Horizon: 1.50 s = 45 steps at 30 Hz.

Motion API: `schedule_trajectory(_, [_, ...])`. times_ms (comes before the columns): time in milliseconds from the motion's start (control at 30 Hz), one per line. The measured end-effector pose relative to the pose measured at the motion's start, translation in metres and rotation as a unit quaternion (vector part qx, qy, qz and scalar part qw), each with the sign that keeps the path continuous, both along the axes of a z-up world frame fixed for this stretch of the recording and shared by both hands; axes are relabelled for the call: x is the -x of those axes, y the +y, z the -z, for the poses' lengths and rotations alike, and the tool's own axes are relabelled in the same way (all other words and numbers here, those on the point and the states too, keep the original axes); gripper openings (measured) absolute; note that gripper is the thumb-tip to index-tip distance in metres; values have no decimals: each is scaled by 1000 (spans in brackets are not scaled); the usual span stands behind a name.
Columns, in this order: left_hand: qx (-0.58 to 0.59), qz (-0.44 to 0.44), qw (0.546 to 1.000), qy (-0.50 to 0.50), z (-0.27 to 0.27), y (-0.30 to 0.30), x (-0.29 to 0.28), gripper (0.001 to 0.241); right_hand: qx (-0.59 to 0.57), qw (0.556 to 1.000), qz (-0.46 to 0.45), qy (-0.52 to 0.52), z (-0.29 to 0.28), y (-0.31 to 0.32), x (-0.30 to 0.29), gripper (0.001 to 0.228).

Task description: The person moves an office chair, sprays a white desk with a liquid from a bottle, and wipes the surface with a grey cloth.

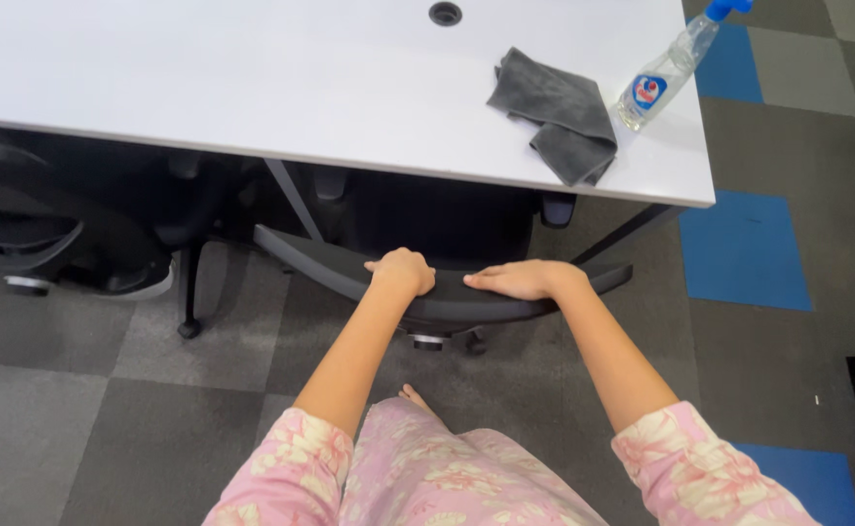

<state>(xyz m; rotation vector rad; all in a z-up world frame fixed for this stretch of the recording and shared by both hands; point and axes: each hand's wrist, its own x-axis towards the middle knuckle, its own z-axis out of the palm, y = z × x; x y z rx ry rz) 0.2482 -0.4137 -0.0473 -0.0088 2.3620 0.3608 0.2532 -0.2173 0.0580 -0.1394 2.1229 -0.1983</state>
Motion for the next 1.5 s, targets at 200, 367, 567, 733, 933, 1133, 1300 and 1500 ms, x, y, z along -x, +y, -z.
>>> schedule_trajectory(200, [12, 9, 1000, -13, -9, 15, -48, 52, -1, 1000, 16, 19, -5, 14, -53, 79])
schedule_trajectory(367, [10, 15, 1000, 1, -13, 25, -97, 54, 10, 999, 33, 23, -7, 25, -96, 81])
schedule_trajectory(567, [10, 4, 1000, -5, -16, 25, -128, 54, 8, 999, 22, 27, -3, 27, -125, 84])
schedule_trajectory(733, [5, 12, 1000, -3, -14, 8, -148, 50, -5, 999, 3, 41, -3, 9, -149, 83])
schedule_trajectory(933, [-3, 26, 1000, -7, -24, -23, -204, 52, -1, 998, 28, 49, -8, -21, -206, 77])
schedule_trajectory(1133, [-30, -4, 1000, 9, -32, -60, -261, 53, 198, 970, 91, 108, -3, -51, -255, 63])
schedule_trajectory(1300, [-36, -36, 998, 22, -30, -88, -307, 51, 231, 971, 53, 38, -4, -74, -295, 60])
schedule_trajectory(1500, [-33, -98, 991, 81, -26, -135, -368, 46, 317, 945, 39, -68, -11, -103, -353, 61])
